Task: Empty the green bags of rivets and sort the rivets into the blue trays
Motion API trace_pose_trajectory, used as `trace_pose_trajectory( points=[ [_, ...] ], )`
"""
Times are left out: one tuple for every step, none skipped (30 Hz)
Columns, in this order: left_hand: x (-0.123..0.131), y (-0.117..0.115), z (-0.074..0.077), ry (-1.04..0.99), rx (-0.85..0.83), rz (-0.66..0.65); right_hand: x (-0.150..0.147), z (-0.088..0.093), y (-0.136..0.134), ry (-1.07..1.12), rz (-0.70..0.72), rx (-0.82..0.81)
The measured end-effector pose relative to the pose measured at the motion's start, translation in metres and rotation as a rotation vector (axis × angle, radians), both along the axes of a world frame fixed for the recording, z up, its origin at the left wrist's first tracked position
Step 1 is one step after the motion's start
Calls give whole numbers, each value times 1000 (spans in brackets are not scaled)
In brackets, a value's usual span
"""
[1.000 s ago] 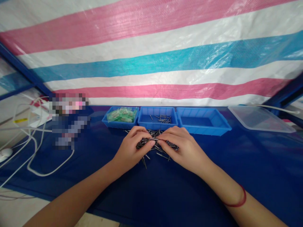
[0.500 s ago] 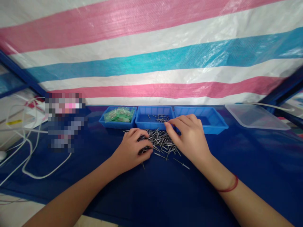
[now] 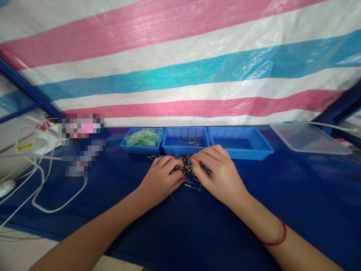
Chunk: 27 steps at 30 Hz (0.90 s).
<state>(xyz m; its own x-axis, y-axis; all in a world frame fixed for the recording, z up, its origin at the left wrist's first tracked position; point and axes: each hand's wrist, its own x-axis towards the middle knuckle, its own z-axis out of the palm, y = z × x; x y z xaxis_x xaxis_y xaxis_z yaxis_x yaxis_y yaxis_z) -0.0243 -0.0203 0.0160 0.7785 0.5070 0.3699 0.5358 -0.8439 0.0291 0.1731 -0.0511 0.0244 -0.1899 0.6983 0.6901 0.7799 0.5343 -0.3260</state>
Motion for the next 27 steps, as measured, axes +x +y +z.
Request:
trace_pose_trajectory(
  points=[
    [0, 0, -1, 1, 13, -1, -1, 1, -1, 8, 7, -6],
    [0, 0, -2, 2, 20, -1, -2, 1, -1, 18, 12, -6],
    [0, 0, -3, 3, 19, -2, -2, 2, -2, 27, 15, -4],
    [0, 1, -3, 2, 10, -2, -3, 2, -2, 34, 19, -2],
    [0, 1, -3, 1, -4, 3, -4, 2, -2, 38, 23, -1],
    [-1, 1, -3, 1, -22, 10, -4, 2, -2, 40, 27, 0],
    [-1, 1, -2, 2, -41, 21, -4, 2, -2, 40, 33, -2],
    [-2, 0, -1, 5, -58, 33, -4, 1, -1, 38, 39, -6],
    [-2, 0, -1, 9, -71, 43, -4, 0, -1, 37, 43, -15],
    [-2, 0, 0, 10, -82, 49, -4, 0, -1, 36, 46, -25],
    [-2, 0, 1, 4, -93, 54, -4, -1, -1, 37, 49, -36],
    [-2, -1, 2, -14, -106, 60, -4, -2, -1, 37, 54, -46],
    [-2, -1, 2, -46, -122, 69, -4, -3, -1, 38, 61, -54],
    [-1, -1, 3, -90, -140, 79, -5, -3, -1, 43, 71, -59],
    [-1, -1, 3, -145, -161, 88, -6, -3, -1, 50, 82, -62],
    [-1, -2, 4, -203, -181, 93, -7, -4, -2, 60, 91, -67],
    [0, -2, 4, -260, -200, 93, -8, -4, -3, 73, 98, -78],
    [0, -2, 3, -308, -219, 88, -9, -4, -3, 92, 103, -96],
    [0, -2, 3, -346, -239, 82, -10, -4, -4, 118, 113, -122],
    [1, -3, 2, -375, -260, 77, -10, -4, -4, 148, 124, -156],
    [1, -3, 2, -396, -280, 71, -11, -5, -5, 182, 137, -193],
    [2, -3, 1, -415, -298, 66, -12, -6, -5, 218, 144, -226],
    [2, -3, 0, -434, -314, 60, -12, -6, -5, 253, 144, -254],
    [2, -3, -1, -454, -327, 52, -12, -7, -5, 285, 133, -273],
    [3, -4, -1, -475, -337, 47, -13, -8, -5, 313, 116, -284],
    [3, -4, -2, -491, -346, 44, -13, -9, -5, 336, 100, -289],
    [3, -4, -2, -504, -353, 45, -14, -9, -5, 353, 91, -293]
  ],
)
